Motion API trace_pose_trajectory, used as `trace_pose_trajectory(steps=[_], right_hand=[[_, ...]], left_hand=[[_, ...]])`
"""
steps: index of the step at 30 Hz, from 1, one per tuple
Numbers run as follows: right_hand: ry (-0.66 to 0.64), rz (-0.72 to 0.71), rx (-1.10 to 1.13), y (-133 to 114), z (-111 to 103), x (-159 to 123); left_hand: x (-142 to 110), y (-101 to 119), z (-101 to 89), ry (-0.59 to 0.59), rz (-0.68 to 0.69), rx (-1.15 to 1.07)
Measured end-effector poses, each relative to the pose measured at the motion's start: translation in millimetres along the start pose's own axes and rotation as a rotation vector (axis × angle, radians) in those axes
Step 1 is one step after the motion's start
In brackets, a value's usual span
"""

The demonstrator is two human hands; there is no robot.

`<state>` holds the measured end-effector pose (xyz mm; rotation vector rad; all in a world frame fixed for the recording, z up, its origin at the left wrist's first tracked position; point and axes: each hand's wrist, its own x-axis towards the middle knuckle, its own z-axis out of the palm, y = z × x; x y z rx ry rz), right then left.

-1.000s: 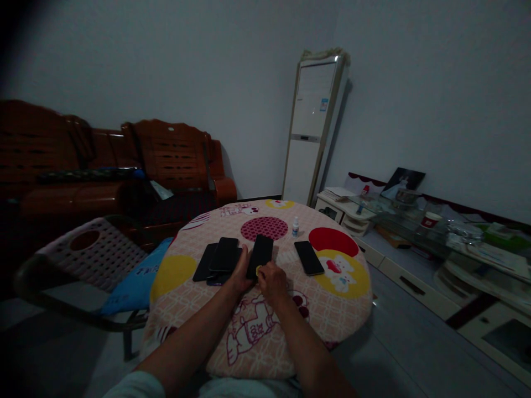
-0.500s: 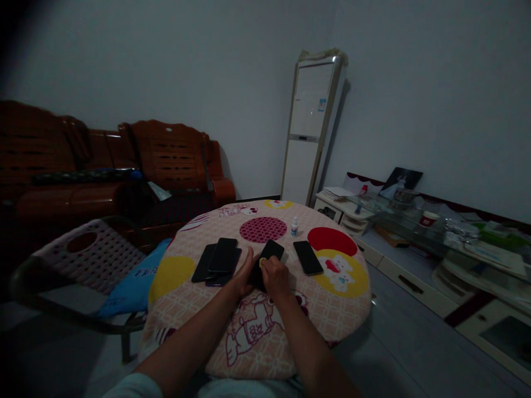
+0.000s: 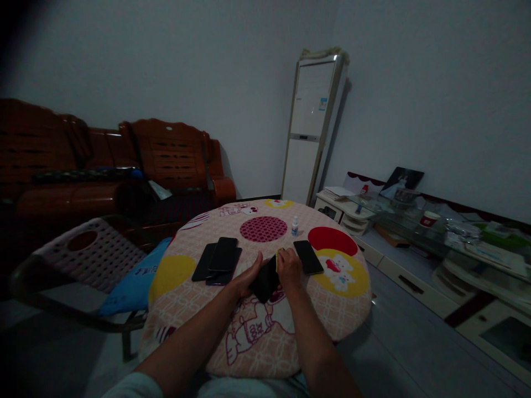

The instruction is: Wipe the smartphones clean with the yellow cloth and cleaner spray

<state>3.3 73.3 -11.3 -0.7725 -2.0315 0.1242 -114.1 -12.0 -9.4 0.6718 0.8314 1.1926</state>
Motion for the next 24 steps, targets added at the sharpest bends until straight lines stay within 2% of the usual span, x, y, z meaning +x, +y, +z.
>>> trace_pose_trajectory(steps=[5,8,10,13,19,24], right_hand=[[-0.165,-0.136,0.205,-24.9,5.9,-18.2],[-0.248,-0.209,0.227,-36.8,8.7,-27.9],[-0.255,-0.227,0.204,-39.0,9.3,-29.1],[-0.182,-0.199,0.129,-33.8,9.1,-22.9],[-0.009,-0.080,-0.049,-12.7,5.4,-2.3],[0.074,0.032,-0.136,2.5,-0.5,4.1]], left_hand=[[1.2,2.8,-1.4,0.194,0.010,-0.043],[1.1,5.9,-4.1,0.236,0.022,-0.099],[1.4,7.1,-6.3,0.261,0.032,-0.128],[1.8,6.8,-7.1,0.261,0.016,-0.111],[-1.0,2.9,1.3,0.106,-0.025,-0.002],[-2.8,2.0,2.9,0.031,-0.023,0.035]])
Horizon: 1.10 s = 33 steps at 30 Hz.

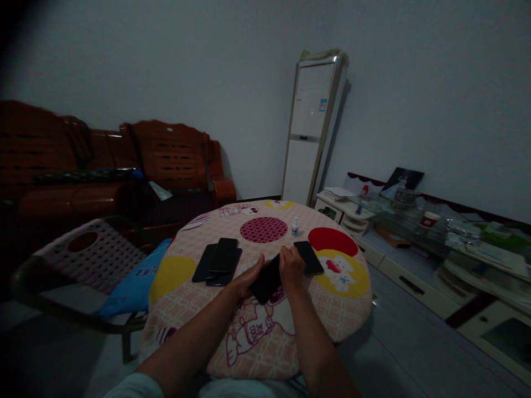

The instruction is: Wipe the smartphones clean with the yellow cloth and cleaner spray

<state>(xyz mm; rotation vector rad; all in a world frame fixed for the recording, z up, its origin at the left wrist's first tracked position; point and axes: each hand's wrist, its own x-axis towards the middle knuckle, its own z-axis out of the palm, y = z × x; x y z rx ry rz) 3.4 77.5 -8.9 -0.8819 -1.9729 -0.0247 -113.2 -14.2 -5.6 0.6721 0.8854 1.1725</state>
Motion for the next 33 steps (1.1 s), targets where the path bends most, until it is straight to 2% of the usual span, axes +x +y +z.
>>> trace_pose_trajectory(steps=[4,7,10,16,18,20,22,26,30,33], right_hand=[[0.006,0.082,-0.011,10.5,-2.9,0.1],[-0.023,0.101,0.042,10.8,-2.9,-2.1],[-0.109,0.042,0.140,-0.2,-1.4,-8.6],[-0.365,-0.211,0.300,-38.1,-3.2,-30.7],[-0.419,-0.247,0.361,-45.4,-5.9,-34.0],[-0.418,-0.233,0.436,-46.7,-8.4,-33.4],[-0.334,-0.148,0.514,-42.1,-9.7,-29.8],[-0.070,0.179,0.608,-23.9,-6.7,-21.4],[-0.092,0.489,0.742,-13.4,-1.9,-18.9],[-0.123,0.594,0.832,-13.3,-0.6,-20.2]], left_hand=[[-0.3,0.6,-2.2,-0.040,0.021,-0.036],[-0.1,2.5,-2.3,-0.022,0.046,-0.101],[0.6,5.6,-3.1,0.077,0.090,-0.144],[0.6,11.4,-10.3,0.325,0.155,-0.197],[1.5,12.0,-12.9,0.365,0.164,-0.237],[3.6,12.1,-16.0,0.390,0.184,-0.288],[6.5,12.1,-19.9,0.405,0.193,-0.337],[10.6,12.2,-26.0,0.406,0.183,-0.422],[10.4,9.5,-24.0,0.427,0.234,-0.353],[10.8,4.9,-20.8,0.353,0.330,-0.235]])
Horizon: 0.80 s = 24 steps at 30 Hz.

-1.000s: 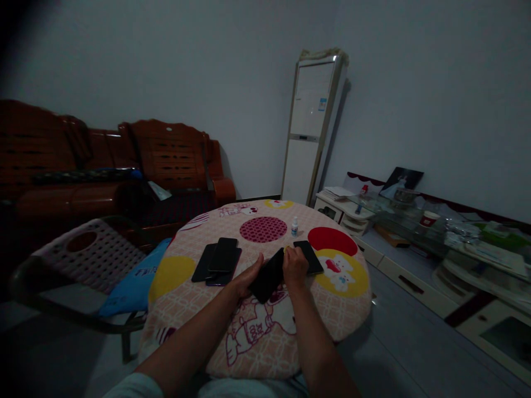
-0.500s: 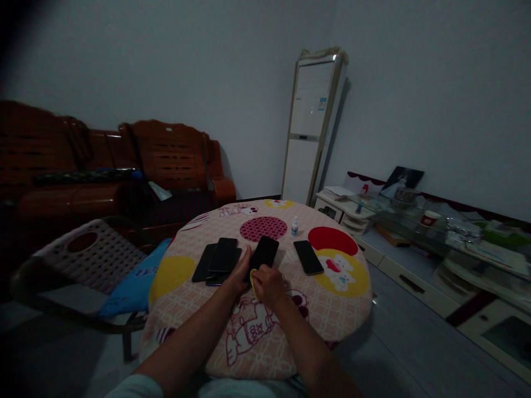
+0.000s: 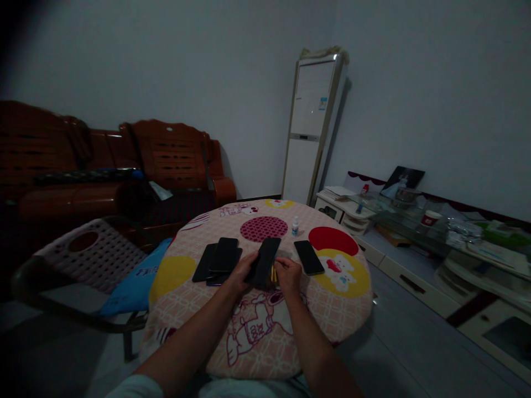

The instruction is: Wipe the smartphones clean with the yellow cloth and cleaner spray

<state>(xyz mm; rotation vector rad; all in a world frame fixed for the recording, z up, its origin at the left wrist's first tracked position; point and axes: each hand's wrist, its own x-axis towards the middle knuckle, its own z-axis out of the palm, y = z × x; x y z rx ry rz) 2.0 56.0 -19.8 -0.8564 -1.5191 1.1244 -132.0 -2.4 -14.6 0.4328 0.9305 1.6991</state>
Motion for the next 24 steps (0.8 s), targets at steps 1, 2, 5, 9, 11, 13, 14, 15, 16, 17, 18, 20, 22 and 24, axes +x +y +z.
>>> trace_pose_trajectory(steps=[1,2,5,9,11,13,14,15,16,17,18,20,22,24], right_hand=[[-0.004,0.008,0.019,0.4,0.2,-0.5],[-0.008,0.009,0.030,0.9,0.2,-0.9],[-0.012,-0.002,0.024,3.2,-0.4,-0.8],[-0.027,-0.106,-0.003,3.6,0.1,-0.3],[-0.039,-0.159,-0.011,1.9,2.0,-1.6],[-0.053,-0.189,-0.022,-0.2,4.4,-3.8],[-0.062,-0.202,-0.029,-1.1,5.5,-4.9],[-0.070,-0.216,-0.037,-2.0,6.3,-5.8],[-0.074,-0.232,-0.047,-2.6,6.6,-6.4],[-0.071,-0.249,-0.062,-3.2,6.4,-6.5],[-0.061,-0.266,-0.079,-3.6,5.7,-6.1],[-0.023,-0.303,-0.123,-4.3,3.3,-4.9],[0.010,-0.350,-0.171,-5.0,1.6,-4.6],[0.001,-0.429,-0.229,-5.7,2.5,-7.1]], left_hand=[[0.0,-1.8,0.3,-0.035,0.031,0.028],[0.4,-3.4,0.4,-0.061,0.055,0.059],[2.9,-7.1,0.7,-0.087,0.103,0.144],[3.7,-10.9,2.0,-0.049,0.116,0.187],[2.5,-13.1,2.2,-0.062,0.034,0.192],[1.0,-14.2,2.0,-0.078,-0.132,0.165],[0.3,-13.9,1.9,-0.085,-0.218,0.129],[-0.3,-12.9,1.9,-0.095,-0.290,0.079],[-0.9,-11.4,2.2,-0.111,-0.340,0.023],[-1.7,-9.4,2.7,-0.134,-0.369,-0.033],[-2.5,-7.2,3.5,-0.160,-0.384,-0.083],[-4.4,-3.2,5.3,-0.196,-0.405,-0.140],[-6.0,-1.0,7.0,-0.216,-0.425,-0.159],[-6.7,-1.3,7.7,-0.210,-0.441,-0.151]])
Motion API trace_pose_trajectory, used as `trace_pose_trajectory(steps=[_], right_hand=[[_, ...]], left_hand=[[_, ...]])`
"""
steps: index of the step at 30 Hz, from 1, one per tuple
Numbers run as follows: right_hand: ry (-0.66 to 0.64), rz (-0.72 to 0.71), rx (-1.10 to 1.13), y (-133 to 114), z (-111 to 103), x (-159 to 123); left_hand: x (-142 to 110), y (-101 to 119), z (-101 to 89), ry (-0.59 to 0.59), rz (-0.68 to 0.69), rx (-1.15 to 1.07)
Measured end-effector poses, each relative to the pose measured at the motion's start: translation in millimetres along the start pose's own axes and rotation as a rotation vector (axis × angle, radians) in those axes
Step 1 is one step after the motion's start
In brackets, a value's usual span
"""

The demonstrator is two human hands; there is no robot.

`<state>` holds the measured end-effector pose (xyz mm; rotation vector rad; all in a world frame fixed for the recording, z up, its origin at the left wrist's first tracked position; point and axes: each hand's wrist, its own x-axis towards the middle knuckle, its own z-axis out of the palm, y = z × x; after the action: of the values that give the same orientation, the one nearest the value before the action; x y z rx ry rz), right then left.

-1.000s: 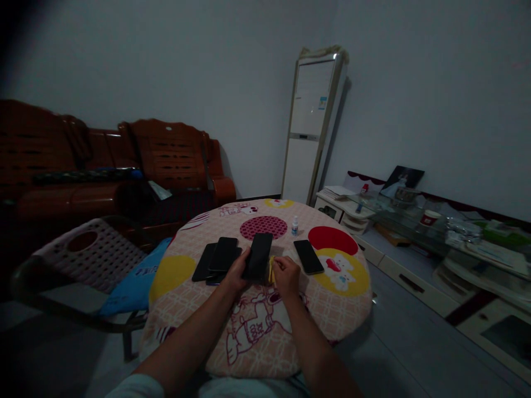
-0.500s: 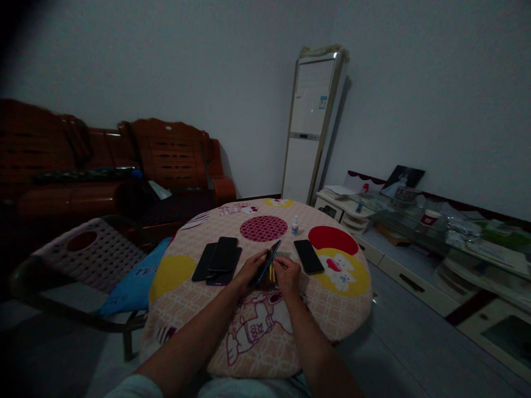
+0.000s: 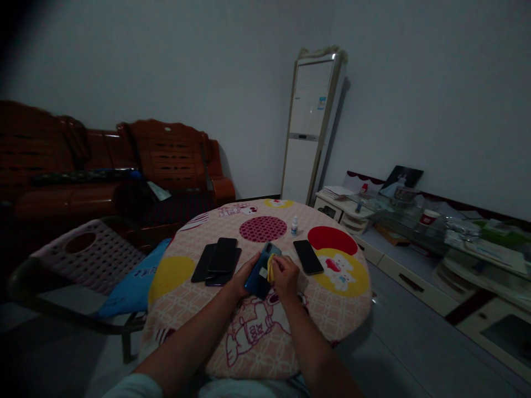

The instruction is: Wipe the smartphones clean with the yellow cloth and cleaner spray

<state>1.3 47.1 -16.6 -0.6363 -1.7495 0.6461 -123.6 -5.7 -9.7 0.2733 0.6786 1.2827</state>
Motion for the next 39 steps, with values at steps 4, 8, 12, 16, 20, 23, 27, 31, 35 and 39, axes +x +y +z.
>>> trace_pose_trajectory(steps=[4,8,12,16,20,23,27,31,35,39], right_hand=[[-0.137,-0.228,-0.188,-7.6,7.2,-7.8],[-0.171,-0.310,-0.436,-10.6,7.8,-1.7],[-0.040,-0.248,-0.551,-4.2,-2.0,19.2],[0.023,-0.253,-0.552,1.4,-6.9,23.0],[-0.081,-0.331,-0.502,-1.1,-5.6,10.2],[-0.067,-0.328,-0.491,-1.2,-5.7,10.2],[0.013,-0.275,-0.506,4.2,-7.1,22.9],[0.037,-0.228,-0.453,7.3,-7.9,28.2],[0.060,-0.114,-0.338,7.9,-9.7,25.2],[0.084,0.001,-0.227,11.2,-12.2,23.2]], left_hand=[[2.4,-4.4,-0.6,0.050,-0.034,0.071],[2.2,-9.4,2.4,0.079,0.027,0.228],[0.6,-12.7,4.1,-0.003,0.021,0.404],[1.5,-15.4,2.3,-0.050,0.005,0.513],[1.2,-17.9,4.1,0.002,0.118,0.525],[0.3,-17.8,5.7,0.007,0.139,0.552],[1.1,-15.5,3.8,-0.055,0.088,0.612],[2.8,-13.8,0.8,-0.099,0.072,0.617],[3.0,-13.9,-0.4,-0.097,0.073,0.601],[1.9,-14.1,-0.5,-0.077,0.063,0.601]])
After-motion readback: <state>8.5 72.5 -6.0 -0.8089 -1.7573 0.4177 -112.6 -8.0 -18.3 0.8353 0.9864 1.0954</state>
